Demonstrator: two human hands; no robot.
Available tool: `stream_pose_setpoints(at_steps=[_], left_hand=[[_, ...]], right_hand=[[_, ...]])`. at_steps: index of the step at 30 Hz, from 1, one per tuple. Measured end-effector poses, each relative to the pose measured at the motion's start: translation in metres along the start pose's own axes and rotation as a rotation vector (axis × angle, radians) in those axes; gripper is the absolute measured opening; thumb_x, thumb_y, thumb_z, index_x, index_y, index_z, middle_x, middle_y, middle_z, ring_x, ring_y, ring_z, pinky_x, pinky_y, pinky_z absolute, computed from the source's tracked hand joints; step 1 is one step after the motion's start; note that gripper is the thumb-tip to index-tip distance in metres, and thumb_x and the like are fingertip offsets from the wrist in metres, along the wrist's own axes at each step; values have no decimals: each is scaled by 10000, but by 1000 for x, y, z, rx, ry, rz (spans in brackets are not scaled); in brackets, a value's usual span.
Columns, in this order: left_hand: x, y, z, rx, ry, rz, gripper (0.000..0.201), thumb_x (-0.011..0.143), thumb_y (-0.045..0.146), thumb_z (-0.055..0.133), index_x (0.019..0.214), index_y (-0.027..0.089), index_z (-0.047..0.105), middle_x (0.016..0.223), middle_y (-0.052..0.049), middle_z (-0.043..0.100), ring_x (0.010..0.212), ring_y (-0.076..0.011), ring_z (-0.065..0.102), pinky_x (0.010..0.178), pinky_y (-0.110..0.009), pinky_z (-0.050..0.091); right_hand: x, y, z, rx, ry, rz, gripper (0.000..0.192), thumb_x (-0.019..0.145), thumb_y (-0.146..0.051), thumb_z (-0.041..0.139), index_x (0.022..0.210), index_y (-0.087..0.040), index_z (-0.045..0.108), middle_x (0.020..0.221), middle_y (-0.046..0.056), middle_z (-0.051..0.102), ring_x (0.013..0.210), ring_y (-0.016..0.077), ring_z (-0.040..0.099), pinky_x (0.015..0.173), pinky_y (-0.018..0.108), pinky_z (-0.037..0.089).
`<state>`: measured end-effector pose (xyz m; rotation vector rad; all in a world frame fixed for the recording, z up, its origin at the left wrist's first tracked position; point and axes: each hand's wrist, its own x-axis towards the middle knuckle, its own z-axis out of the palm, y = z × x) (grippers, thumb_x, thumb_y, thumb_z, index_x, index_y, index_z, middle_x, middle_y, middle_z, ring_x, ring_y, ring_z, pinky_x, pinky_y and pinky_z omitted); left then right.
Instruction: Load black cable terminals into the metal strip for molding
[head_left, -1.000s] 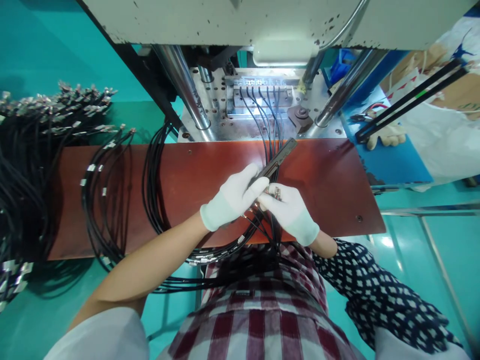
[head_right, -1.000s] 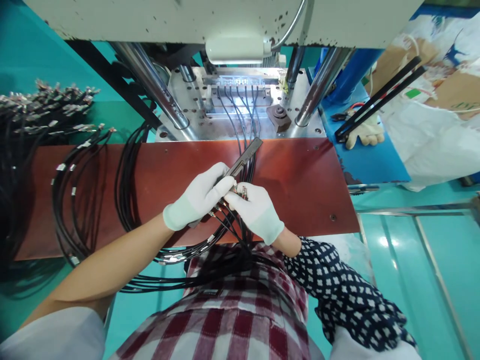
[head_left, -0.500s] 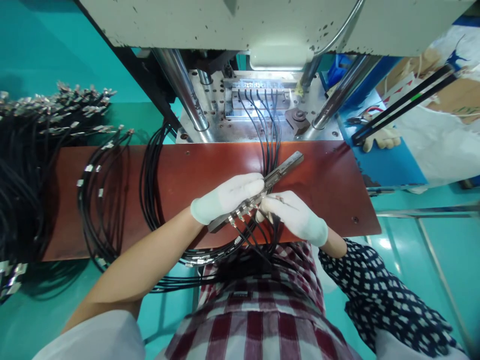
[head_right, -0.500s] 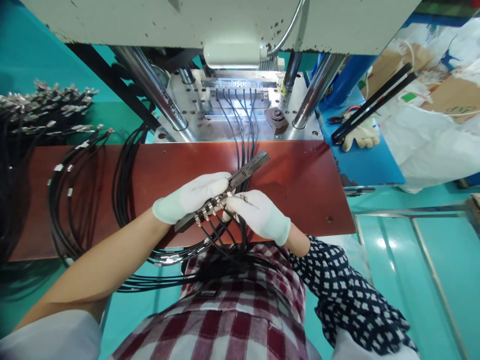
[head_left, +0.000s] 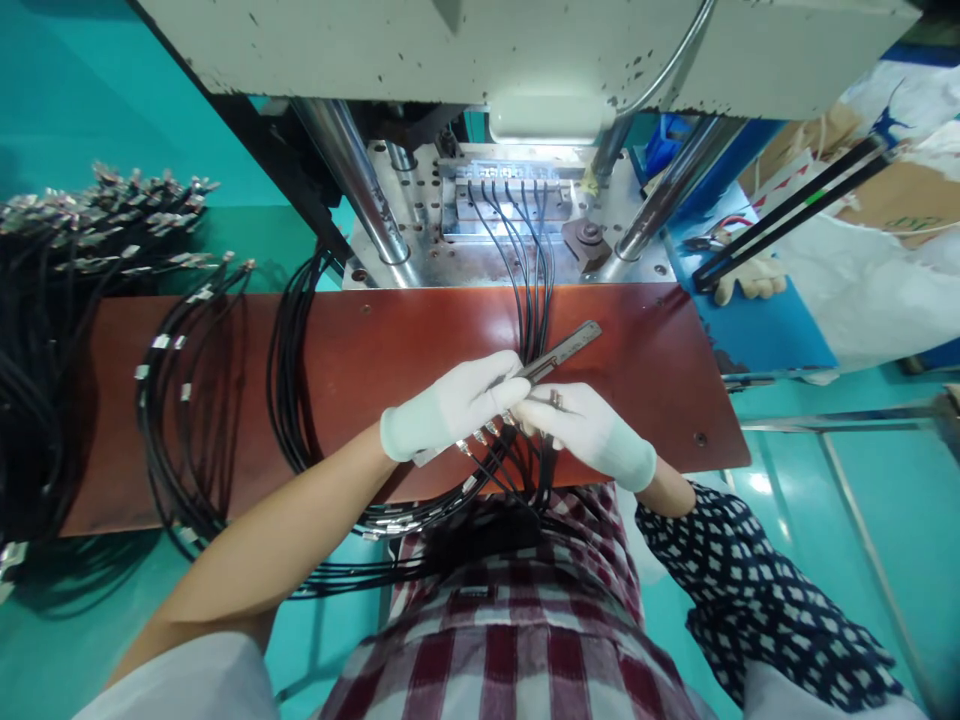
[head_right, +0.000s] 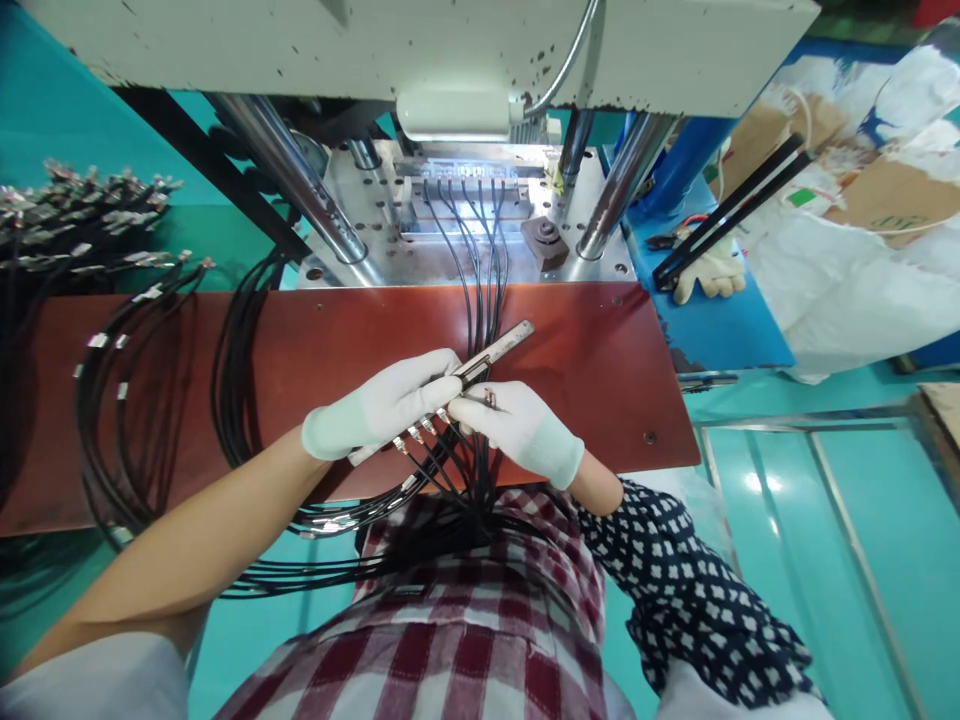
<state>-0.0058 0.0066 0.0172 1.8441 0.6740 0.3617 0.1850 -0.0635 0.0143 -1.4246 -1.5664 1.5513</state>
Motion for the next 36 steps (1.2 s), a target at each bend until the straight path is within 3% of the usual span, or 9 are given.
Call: stream_pose_setpoints(at_steps=[3,5,10,14,19,26,31,34,36], left_hand=[[0,1,0,-126,30,-40,386,988,495,443,799,158,448,728,34,393,647,-93,377,590,-231,349],[-1,1,-1,-199,38,-62,394,985,506,452,807,155,457,725,33,397,643,-90,379,580,-227,348],[-2,-2,-2,-315,36,-65,383,981,500,476,819,153,464,730,30,410,633,-81,379,544,-209,345],[-1,-2,-2,-269,41,-81,390,979,503,480,810,152,463,718,33,402,623,-73,380,539,-198,350],[0,-1,0,-340,-46,-80,390,977,508,477,829,147,486,707,29,449,604,-76,423,524,-199,372],[0,-2,1,-354,-81,-71,381,978,508,466,838,154,481,697,32,446,587,-84,423,516,-208,372],[2,-3,2,-14,-11,6,364,978,491,463,823,162,453,734,28,451,645,-97,427,594,-227,371],[2,-4,2,108,24,25,362,982,487,452,819,163,452,732,32,454,653,-101,426,612,-232,364],[2,-4,2,34,25,-5,377,983,497,444,808,163,449,724,33,444,642,-97,419,597,-227,368]], right_hand=[[-10,-6,2,75,236,124,324,775,-389,686,915,-104,623,805,1,612,677,25,506,648,144,402],[-17,-8,4,134,313,161,294,732,-340,713,870,-102,609,790,-2,609,671,20,508,636,135,397],[-26,2,9,369,359,179,320,777,-375,668,957,-116,614,803,13,620,570,1,468,516,129,316],[-23,5,10,529,342,133,371,837,-450,605,1034,-136,593,704,-15,585,451,-25,310,441,132,208],[-11,-7,9,361,350,141,365,819,-432,632,724,-87,562,515,-10,502,440,-5,323,447,146,216],[-6,-13,7,281,293,113,280,837,-309,565,662,-93,531,489,-5,517,456,7,370,516,140,306],[-4,-11,5,143,293,61,338,878,-325,546,634,-92,527,550,3,559,499,6,417,550,141,339],[-3,-7,4,98,297,60,347,878,-375,551,682,-89,567,628,12,597,521,8,445,534,138,348],[-4,-3,3,124,306,111,306,833,-401,606,804,-96,615,696,9,616,529,11,457,517,138,358]])
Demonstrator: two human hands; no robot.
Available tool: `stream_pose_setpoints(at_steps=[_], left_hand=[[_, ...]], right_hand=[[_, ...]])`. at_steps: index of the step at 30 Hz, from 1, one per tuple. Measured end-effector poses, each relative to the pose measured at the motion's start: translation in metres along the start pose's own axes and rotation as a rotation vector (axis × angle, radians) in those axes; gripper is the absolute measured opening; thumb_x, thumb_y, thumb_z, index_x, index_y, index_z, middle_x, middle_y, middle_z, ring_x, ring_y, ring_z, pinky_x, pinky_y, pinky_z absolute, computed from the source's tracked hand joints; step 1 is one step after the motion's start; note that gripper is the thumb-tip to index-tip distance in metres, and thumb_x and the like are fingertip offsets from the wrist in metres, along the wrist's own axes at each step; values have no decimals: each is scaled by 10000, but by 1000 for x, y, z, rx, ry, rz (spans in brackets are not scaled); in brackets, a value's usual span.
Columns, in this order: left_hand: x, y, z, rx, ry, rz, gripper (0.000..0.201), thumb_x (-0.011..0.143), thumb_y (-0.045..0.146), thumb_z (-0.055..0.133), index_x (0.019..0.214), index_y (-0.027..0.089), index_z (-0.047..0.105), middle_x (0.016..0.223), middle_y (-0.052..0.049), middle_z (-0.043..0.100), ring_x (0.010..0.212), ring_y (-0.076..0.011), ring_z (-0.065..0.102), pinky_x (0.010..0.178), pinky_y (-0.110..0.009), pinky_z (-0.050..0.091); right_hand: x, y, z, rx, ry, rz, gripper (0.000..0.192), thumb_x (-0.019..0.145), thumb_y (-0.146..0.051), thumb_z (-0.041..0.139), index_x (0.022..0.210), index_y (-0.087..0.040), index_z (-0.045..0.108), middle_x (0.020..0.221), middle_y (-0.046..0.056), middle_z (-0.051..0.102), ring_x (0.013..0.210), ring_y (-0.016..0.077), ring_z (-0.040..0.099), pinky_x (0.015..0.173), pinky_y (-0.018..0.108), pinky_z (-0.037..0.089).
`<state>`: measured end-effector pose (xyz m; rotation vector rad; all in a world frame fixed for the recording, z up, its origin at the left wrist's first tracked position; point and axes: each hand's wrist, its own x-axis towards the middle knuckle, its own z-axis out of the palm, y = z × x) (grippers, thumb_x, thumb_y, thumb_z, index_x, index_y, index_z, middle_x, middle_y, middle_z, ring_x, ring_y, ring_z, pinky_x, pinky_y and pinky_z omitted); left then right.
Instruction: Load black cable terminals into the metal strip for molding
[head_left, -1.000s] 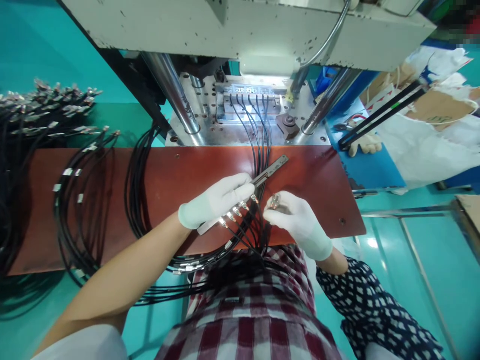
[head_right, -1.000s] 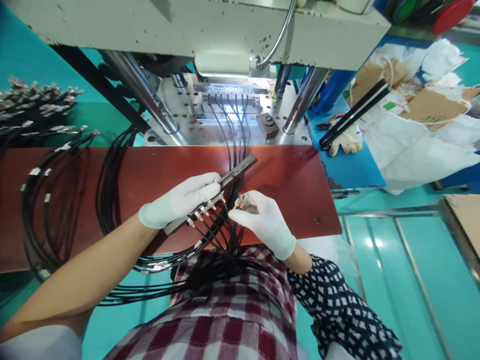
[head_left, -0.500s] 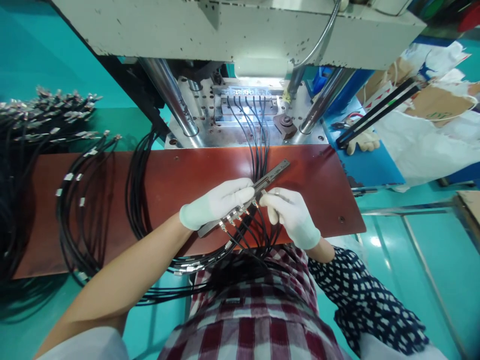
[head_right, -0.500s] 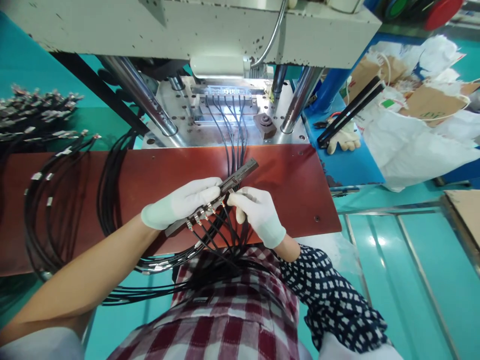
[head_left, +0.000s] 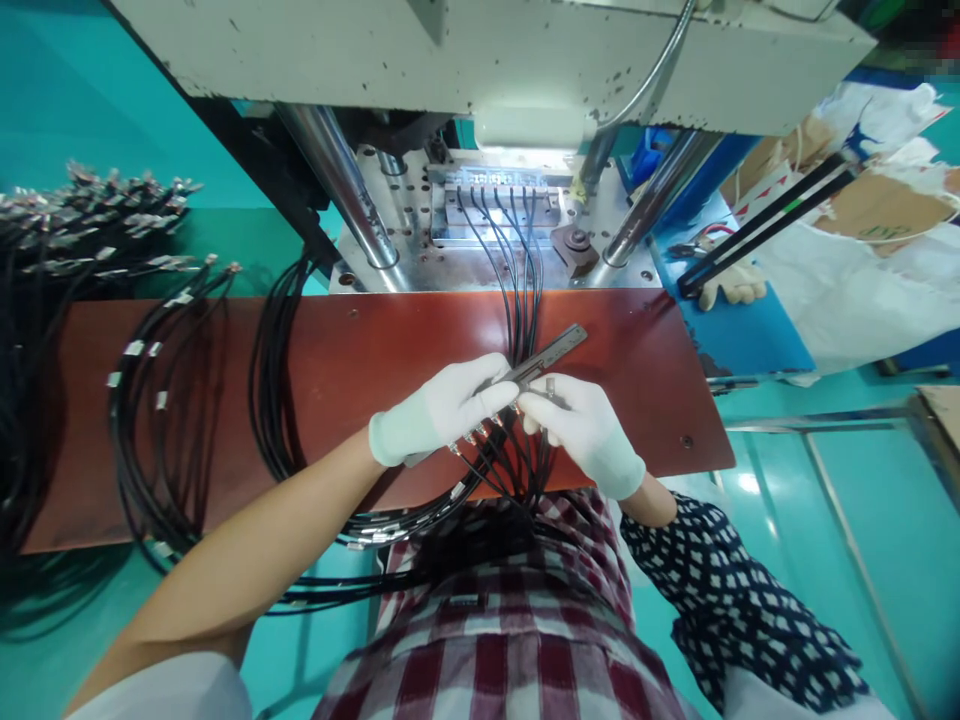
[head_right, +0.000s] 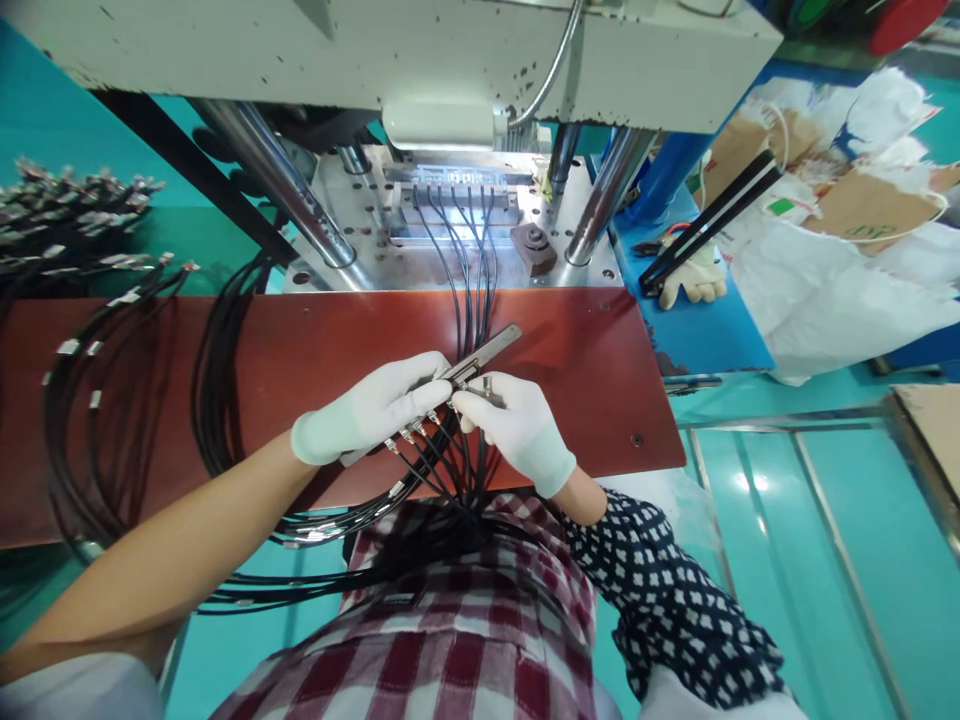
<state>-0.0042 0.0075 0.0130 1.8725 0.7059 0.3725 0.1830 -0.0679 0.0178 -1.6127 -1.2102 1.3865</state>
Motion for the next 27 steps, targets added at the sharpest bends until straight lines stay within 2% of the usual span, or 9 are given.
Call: stream_pose_setpoints(at_steps=[3,8,14,20,25,27], left_hand=[[0,3,-1,-181,-24,-64,391,977,517,448,807,165,446,706,36,434,610,-90,412,555,-218,368],[1,2,-1,-262,-62,-74,396,971,518,463,808,157,471,725,24,472,624,-93,448,556,-215,388],[1,0,-2,-308,-134,-64,405,967,532,459,830,153,496,710,24,484,588,-89,469,506,-203,380],[1,2,-2,-274,-132,-59,408,972,535,441,820,158,475,706,21,485,593,-93,466,515,-203,381],[0,0,1,-63,-74,-9,375,969,520,450,842,168,473,736,20,483,644,-110,466,570,-221,386],[0,0,2,0,-41,7,370,971,510,446,833,167,472,734,21,476,651,-113,453,590,-227,383]], right_hand=[[-4,9,-3,102,38,90,366,753,-393,683,984,-116,619,713,-1,597,558,27,485,522,142,388],[-10,21,-5,330,130,81,440,740,-467,683,980,-104,613,740,16,578,547,11,437,494,135,325],[-8,2,-4,55,145,28,373,821,-454,603,750,-89,624,603,6,514,518,11,384,495,144,302],[-5,-4,-4,27,126,25,350,826,-413,590,683,-95,571,583,-3,505,506,12,368,488,148,288],[-1,1,-1,-56,162,-16,339,851,-383,565,664,-101,549,612,0,526,541,21,416,532,151,329],[-1,4,-2,-130,179,-50,331,867,-383,544,696,-103,585,657,9,567,581,29,450,583,153,364]])
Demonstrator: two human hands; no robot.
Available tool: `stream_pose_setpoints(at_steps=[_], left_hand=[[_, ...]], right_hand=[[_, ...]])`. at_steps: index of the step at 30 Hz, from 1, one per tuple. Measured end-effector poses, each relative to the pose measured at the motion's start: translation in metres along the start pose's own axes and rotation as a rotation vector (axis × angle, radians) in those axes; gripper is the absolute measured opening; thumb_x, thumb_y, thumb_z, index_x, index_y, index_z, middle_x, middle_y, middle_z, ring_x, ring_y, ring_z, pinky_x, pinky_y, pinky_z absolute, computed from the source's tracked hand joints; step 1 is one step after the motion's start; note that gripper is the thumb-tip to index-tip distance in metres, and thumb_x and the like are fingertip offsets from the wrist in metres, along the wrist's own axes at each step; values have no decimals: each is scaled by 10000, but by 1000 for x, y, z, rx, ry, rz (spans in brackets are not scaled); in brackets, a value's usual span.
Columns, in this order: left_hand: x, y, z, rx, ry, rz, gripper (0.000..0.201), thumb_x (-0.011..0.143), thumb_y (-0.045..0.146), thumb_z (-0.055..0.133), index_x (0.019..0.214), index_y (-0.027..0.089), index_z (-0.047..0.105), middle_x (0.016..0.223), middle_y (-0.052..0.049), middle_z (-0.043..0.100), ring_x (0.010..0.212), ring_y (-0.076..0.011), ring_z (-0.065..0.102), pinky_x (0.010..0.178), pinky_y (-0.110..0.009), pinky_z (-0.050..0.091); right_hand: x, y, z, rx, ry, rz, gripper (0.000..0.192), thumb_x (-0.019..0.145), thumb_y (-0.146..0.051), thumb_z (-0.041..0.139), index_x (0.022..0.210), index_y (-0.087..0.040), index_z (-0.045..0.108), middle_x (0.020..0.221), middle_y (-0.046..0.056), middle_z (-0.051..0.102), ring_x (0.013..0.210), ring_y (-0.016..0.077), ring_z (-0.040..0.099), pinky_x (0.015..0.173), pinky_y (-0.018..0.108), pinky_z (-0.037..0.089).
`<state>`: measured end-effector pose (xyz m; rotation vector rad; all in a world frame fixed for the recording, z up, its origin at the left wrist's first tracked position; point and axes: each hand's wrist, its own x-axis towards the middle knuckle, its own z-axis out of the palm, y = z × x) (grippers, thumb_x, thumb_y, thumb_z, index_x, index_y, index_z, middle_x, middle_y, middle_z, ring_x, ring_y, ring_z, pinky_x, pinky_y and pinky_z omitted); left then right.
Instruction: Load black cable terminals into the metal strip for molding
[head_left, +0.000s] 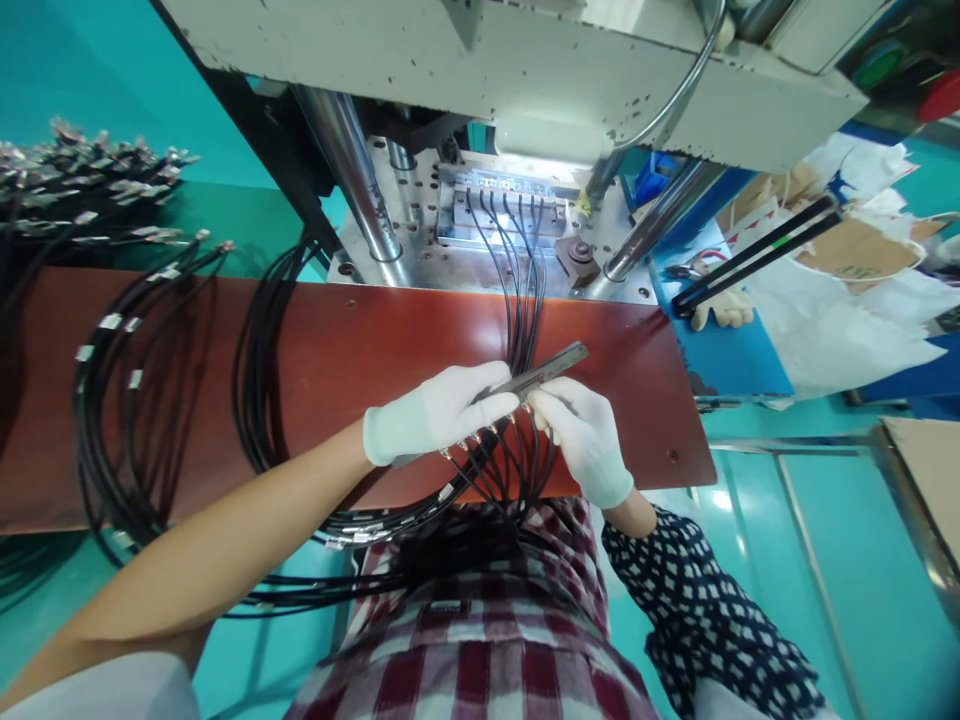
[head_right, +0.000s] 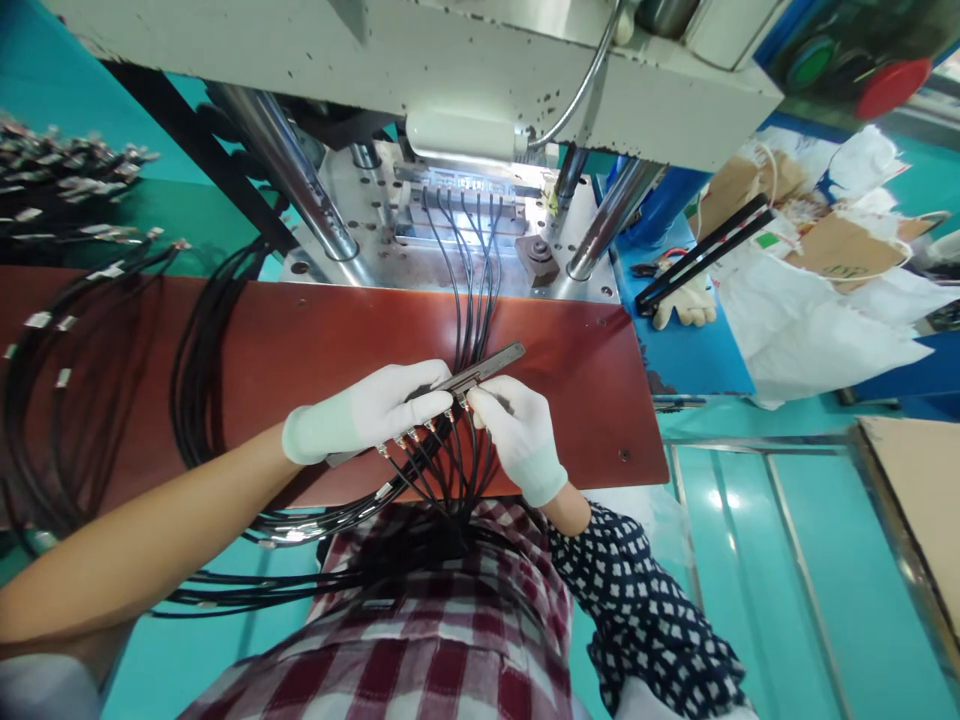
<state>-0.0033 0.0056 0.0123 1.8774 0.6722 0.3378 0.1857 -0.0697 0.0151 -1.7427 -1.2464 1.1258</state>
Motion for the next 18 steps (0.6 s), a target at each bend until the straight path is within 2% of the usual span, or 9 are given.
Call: stream_pose_setpoints(at_steps=[3,5,12,16,18], left_hand=[[-1,0,2,-48,8,-34,375,969,514,446,814,172,443,732,27,456,635,-109,450,571,-222,384],[-2,-1,2,-86,3,-57,383,959,526,458,807,175,430,733,27,448,624,-107,453,545,-215,380],[-1,-5,3,-69,3,-53,371,955,510,475,802,176,435,724,29,444,624,-106,449,539,-212,370],[-2,-3,3,-62,16,-40,360,963,499,472,806,176,442,724,31,444,632,-104,445,557,-216,366],[-2,-1,4,-85,24,-58,374,968,512,456,802,178,431,723,32,442,631,-103,446,558,-218,366]], right_hand=[[-4,4,-3,-133,-7,-53,326,870,-419,545,879,-122,679,793,26,646,671,53,521,657,162,410],[-8,6,-5,-246,18,-102,338,868,-431,551,949,-138,698,801,30,656,662,60,519,659,174,410],[-8,11,3,-685,260,-343,272,861,-311,509,701,-135,642,651,20,581,594,46,416,664,213,313],[-6,14,4,-771,285,-408,304,888,-296,480,676,-134,625,645,28,573,619,62,428,674,230,296],[-9,13,1,-747,270,-414,287,911,-309,484,752,-148,661,704,20,607,630,57,453,683,223,318]])
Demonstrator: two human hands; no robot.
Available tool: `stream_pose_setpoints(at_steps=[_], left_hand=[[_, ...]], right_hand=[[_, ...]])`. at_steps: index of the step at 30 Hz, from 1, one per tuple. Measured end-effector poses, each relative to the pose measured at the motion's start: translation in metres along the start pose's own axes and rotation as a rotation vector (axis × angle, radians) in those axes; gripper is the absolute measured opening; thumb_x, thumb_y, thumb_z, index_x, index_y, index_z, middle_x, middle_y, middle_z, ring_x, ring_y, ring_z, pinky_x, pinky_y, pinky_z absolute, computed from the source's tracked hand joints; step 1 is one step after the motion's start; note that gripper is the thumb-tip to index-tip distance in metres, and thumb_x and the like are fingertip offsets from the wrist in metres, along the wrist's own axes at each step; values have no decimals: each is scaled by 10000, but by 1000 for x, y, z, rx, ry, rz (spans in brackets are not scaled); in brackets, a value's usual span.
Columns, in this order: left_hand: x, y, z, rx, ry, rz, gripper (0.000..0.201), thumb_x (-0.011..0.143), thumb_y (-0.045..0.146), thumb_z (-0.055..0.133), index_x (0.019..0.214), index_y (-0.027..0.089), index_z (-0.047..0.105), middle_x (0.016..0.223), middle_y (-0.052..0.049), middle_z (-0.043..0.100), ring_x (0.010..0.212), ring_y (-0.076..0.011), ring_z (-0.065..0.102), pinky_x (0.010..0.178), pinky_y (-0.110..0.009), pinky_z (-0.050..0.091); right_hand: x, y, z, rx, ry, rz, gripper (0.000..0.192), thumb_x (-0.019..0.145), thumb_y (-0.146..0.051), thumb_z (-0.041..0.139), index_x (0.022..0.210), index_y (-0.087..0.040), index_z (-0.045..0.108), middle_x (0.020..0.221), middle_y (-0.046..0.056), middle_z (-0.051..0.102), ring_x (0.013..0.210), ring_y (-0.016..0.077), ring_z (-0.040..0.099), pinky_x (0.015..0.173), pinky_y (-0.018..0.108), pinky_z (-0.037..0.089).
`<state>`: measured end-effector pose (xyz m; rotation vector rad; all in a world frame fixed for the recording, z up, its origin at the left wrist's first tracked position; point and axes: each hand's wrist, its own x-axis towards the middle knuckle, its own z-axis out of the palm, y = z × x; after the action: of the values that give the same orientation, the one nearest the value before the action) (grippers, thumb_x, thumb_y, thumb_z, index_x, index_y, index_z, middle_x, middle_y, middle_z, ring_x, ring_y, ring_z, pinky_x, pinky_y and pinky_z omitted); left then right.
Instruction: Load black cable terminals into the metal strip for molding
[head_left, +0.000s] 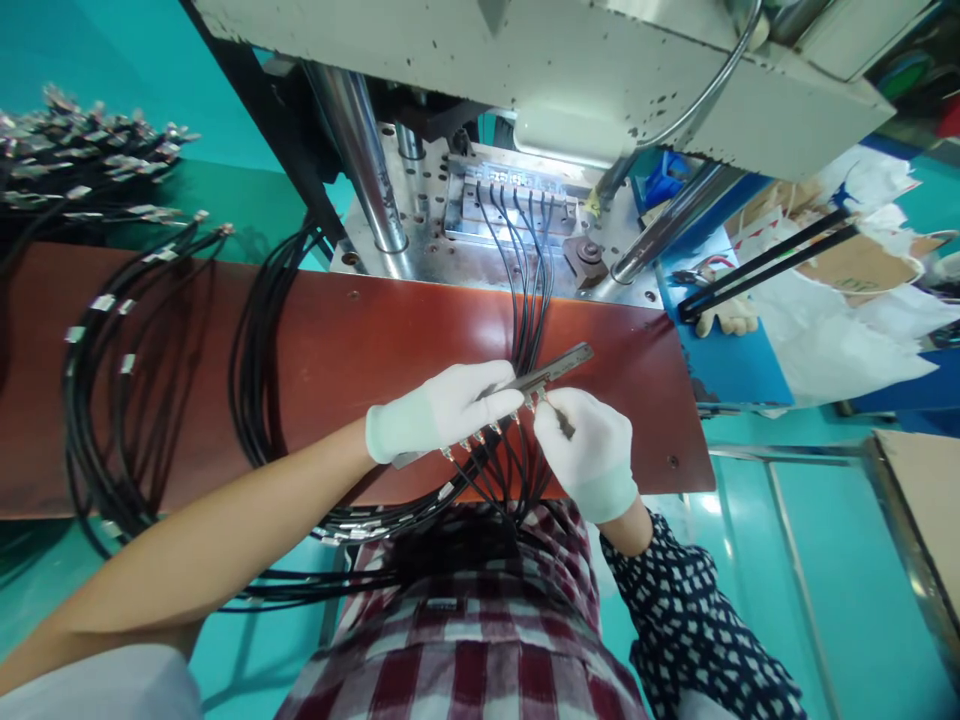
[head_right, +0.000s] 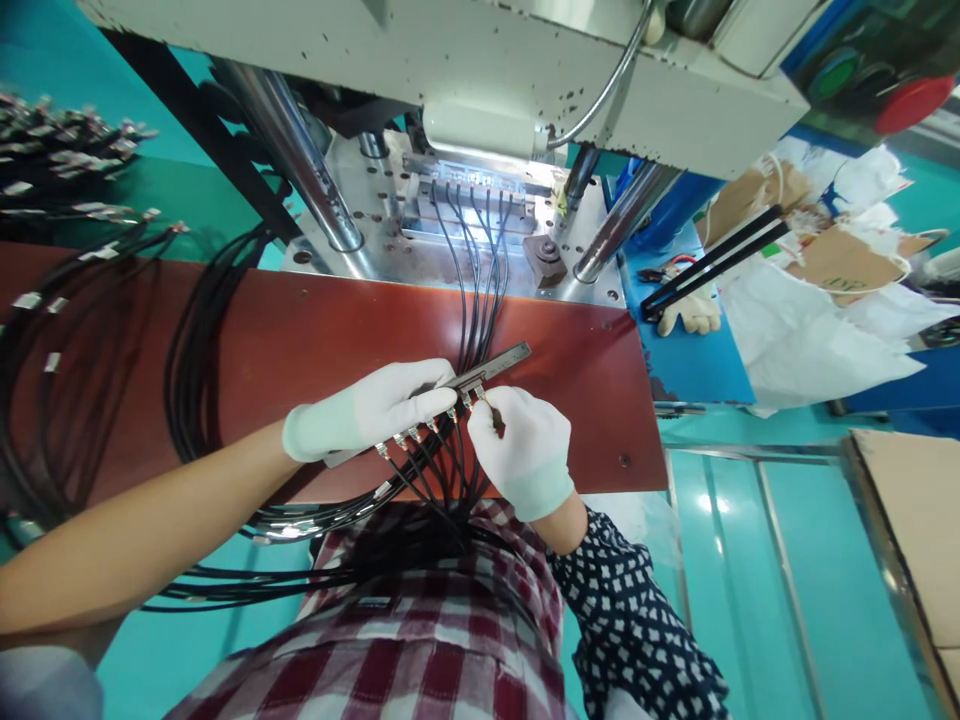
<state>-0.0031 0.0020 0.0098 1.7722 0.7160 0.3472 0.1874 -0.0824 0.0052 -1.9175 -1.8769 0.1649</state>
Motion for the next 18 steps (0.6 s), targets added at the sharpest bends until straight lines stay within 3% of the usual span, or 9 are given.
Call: stream_pose_setpoints(at_steps=[4,9,13,18], left_hand=[[0,2,1,-5,13,-23,390,977,522,422,793,178,422,711,33,434,631,-105,435,561,-222,357],[1,0,1,12,16,-5,381,972,504,432,782,174,423,704,38,432,629,-101,426,572,-224,356],[2,-2,1,30,17,-18,377,970,500,431,783,173,425,697,38,428,620,-101,420,564,-226,346],[2,-1,2,12,35,1,385,974,510,418,791,171,438,710,33,448,638,-102,431,579,-225,372]], right_hand=[[-7,-6,-11,-25,124,-49,241,895,-361,572,990,-180,701,924,26,652,705,55,516,741,216,369],[-7,-14,-8,-206,202,-167,132,850,-305,627,830,-205,712,781,8,604,714,64,492,727,236,328],[0,-13,3,-194,282,-190,99,790,-228,635,708,-174,652,673,-24,525,590,41,383,652,222,315],[1,-12,4,-149,284,-188,98,784,-211,644,697,-167,636,648,-32,502,584,34,392,653,208,340]])
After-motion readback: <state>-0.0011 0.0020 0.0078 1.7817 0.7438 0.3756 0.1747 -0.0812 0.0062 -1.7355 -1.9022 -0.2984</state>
